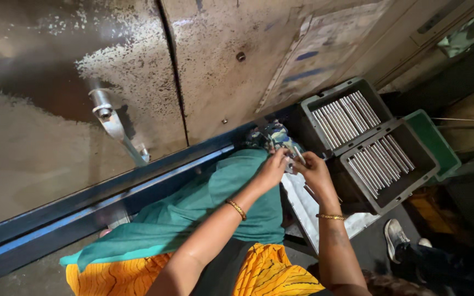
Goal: The person opens a machine door, wipes the interior with a cloth, then uses a metal rod to scrub a specific area on the door. They repeat the wiping and scrubbing actions on the same spot before closing the door.
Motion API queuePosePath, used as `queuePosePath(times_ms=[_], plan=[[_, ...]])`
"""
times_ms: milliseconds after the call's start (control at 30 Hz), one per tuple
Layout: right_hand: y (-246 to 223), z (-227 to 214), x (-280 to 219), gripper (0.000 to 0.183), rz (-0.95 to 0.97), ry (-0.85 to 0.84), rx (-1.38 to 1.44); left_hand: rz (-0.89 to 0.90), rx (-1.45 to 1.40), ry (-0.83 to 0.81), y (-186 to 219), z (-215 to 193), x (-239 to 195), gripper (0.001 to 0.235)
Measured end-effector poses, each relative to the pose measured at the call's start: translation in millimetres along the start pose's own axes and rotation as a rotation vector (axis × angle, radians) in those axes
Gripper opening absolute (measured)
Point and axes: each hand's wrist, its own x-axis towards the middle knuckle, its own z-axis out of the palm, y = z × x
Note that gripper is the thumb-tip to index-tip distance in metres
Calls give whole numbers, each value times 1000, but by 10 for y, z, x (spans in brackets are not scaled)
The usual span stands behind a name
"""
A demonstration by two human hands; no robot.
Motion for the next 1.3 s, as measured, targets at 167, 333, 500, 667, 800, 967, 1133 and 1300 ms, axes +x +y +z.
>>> queuePosePath(times_ms=[167,333,500,667,800,967,1133,1300], plan=[[478,-224,157,14,32,36,-35,-70,-86,-84,157,-3,-17,42],[743,-260,156,20,208,9,-363,-56,77,-133,287,-21,-53,40],[635,-290,90,29,135,35,-634,-48,74,-187,450,-102,-55,38],[295,-625,325,31,48,73,-392,-71,59,-205,506,-122,-46,36],[158,-1110,826,29,-109,238,-130,-1,52,-197,478,-109,-42,36],[203,-1628,1709,28,-287,466,-320,-95,56,-204,475,-89,-56,36],[352,-1647,1938,34,-85,569,-815,-141,57,-220,488,-93,-35,35],[420,-1426,1877,44,65,469,-1009,-3,34,-199,514,-108,24,36]])
